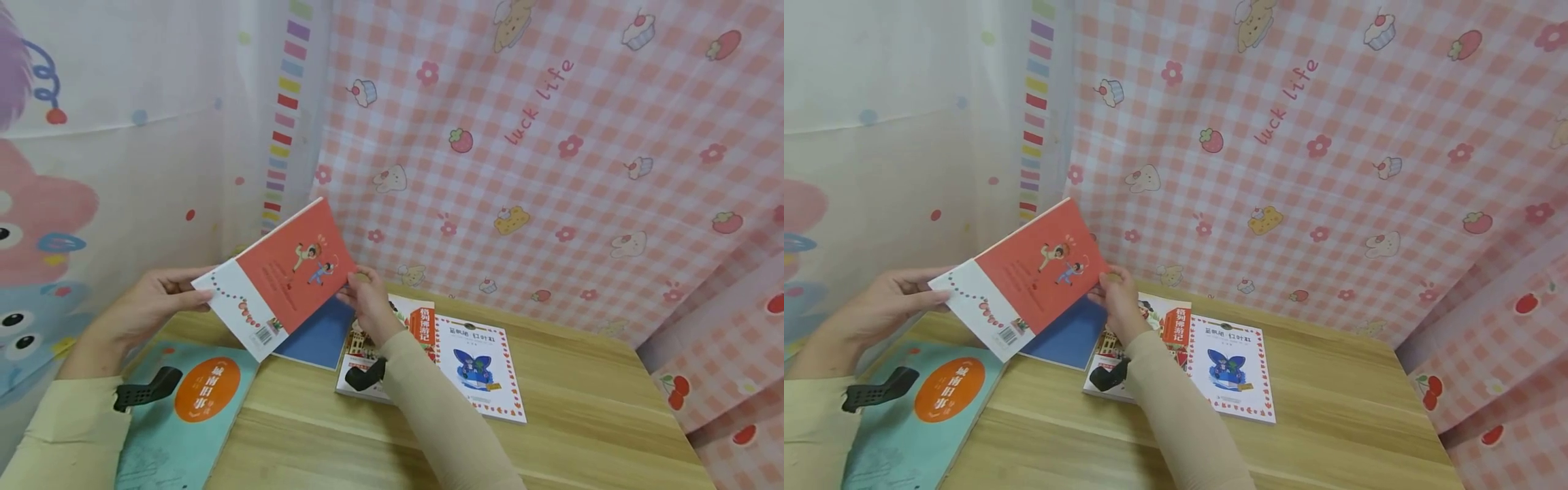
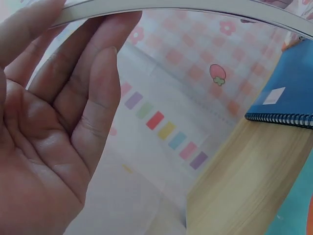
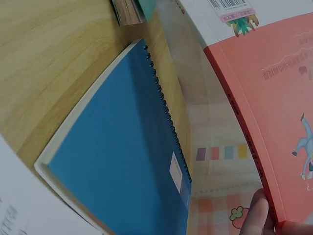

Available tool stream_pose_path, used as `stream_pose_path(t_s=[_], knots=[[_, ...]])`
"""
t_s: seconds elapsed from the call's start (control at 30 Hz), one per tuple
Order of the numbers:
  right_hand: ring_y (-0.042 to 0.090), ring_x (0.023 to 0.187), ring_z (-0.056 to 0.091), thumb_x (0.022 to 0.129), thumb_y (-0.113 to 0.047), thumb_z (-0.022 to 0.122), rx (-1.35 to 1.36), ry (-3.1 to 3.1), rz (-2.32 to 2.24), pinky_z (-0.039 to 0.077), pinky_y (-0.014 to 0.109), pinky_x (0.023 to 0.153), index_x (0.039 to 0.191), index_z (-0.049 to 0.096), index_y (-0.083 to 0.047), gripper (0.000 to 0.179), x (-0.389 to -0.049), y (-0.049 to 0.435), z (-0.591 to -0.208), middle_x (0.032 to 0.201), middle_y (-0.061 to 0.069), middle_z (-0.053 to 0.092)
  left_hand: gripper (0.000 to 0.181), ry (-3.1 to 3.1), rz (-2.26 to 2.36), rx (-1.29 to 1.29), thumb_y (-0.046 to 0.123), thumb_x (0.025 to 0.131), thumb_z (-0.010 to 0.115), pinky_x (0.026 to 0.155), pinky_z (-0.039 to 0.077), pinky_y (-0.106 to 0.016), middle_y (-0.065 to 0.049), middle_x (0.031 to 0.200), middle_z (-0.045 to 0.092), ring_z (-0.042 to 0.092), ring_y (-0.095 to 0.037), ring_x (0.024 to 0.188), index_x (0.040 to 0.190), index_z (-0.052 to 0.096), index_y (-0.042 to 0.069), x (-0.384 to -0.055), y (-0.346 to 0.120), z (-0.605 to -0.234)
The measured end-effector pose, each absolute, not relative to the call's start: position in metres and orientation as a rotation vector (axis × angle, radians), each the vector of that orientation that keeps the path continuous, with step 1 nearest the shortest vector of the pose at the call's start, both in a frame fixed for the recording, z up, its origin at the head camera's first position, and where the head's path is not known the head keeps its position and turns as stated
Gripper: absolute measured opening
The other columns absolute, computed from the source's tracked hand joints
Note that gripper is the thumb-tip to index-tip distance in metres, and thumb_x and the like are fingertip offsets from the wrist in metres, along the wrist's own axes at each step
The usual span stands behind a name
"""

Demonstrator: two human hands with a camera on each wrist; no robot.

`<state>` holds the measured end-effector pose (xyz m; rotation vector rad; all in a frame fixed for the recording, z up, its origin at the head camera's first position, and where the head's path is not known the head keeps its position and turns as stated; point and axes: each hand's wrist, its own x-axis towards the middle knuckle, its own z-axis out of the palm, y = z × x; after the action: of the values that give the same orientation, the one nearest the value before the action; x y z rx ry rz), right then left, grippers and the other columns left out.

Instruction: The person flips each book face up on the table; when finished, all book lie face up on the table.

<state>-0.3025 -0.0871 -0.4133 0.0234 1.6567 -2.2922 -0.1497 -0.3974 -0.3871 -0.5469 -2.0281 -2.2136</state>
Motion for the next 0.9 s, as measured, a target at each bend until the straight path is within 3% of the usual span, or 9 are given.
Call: stream_pose_path(t_s=[0.3,0.6,0.9], knots=[[0.02,0.078,0.064,0.107,-0.002,0.047,-0.019,1.524,-2.279,0.061,0.035,0.078,0.122,0.048,-0.007,0.017,-0.3056,-0.088,-0.4127,0.098,0.013,0.063,0.043,-1.911,-2.259,-0.613,-0.018,0.095,0.055,0.075,0.058,-0.023,-0.003,0.104,0.077,0.073,-0.016,0.085,0.123,0.075,0.01,-0.1496,-0.3944,-0.3856],[0.023,0.08,0.066,0.106,-0.001,0.047,0.001,1.456,-2.282,0.059,0.042,0.087,0.12,0.053,-0.01,0.018,-0.3099,-0.0866,-0.4163,0.101,0.014,0.065,0.043,-1.891,-2.253,-0.611,-0.018,0.094,0.058,0.076,0.057,-0.023,-0.003,0.103,0.078,0.073,-0.015,0.083,0.12,0.076,0.01,-0.1499,-0.3914,-0.382],[0.021,0.078,0.059,0.107,-0.001,0.045,0.008,1.385,-2.339,0.053,0.049,0.098,0.115,0.053,-0.011,0.015,-0.3082,-0.085,-0.4193,0.111,0.016,0.061,0.04,-1.888,-2.226,-0.617,-0.016,0.096,0.057,0.078,0.056,-0.022,-0.002,0.098,0.077,0.072,-0.014,0.084,0.118,0.077,0.01,-0.151,-0.3886,-0.3821]])
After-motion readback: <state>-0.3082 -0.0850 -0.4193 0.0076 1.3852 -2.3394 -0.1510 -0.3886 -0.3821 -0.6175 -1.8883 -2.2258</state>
